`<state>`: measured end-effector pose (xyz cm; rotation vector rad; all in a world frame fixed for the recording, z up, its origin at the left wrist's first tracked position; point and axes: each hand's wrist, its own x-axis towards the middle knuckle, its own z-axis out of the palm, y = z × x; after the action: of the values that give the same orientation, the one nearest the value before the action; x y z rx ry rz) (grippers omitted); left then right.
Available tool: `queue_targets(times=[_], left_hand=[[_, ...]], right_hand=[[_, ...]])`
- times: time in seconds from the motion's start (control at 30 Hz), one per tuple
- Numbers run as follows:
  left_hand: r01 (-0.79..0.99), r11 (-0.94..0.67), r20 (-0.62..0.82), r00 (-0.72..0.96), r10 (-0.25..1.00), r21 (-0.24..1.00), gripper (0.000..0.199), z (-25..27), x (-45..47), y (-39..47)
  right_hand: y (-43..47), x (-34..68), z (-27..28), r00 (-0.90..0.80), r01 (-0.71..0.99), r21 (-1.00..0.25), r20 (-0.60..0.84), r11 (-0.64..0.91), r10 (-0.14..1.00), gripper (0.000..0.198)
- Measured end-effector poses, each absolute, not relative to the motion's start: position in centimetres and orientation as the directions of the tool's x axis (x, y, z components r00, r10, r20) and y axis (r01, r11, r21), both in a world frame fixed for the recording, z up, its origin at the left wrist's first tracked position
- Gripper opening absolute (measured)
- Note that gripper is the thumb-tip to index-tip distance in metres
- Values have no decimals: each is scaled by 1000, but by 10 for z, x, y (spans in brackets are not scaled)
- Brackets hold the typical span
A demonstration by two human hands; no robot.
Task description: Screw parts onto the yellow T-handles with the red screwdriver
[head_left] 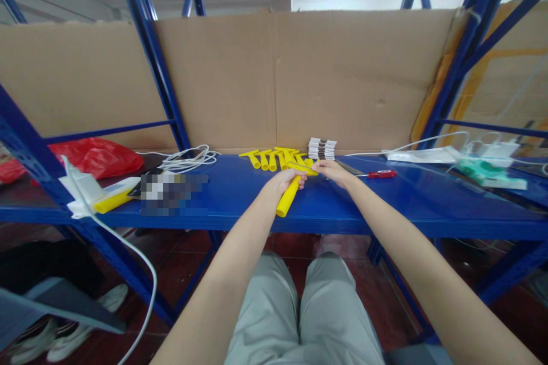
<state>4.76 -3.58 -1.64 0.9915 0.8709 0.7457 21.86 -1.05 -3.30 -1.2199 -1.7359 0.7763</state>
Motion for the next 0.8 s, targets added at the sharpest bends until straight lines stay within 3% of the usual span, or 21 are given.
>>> queue_targets(times=[0.8], left_hand=[[-122, 326, -252, 408, 877, 937, 23, -16, 52, -41]], right_hand=[[-8, 207, -34, -77, 510, -809, 296, 293, 952, 13]])
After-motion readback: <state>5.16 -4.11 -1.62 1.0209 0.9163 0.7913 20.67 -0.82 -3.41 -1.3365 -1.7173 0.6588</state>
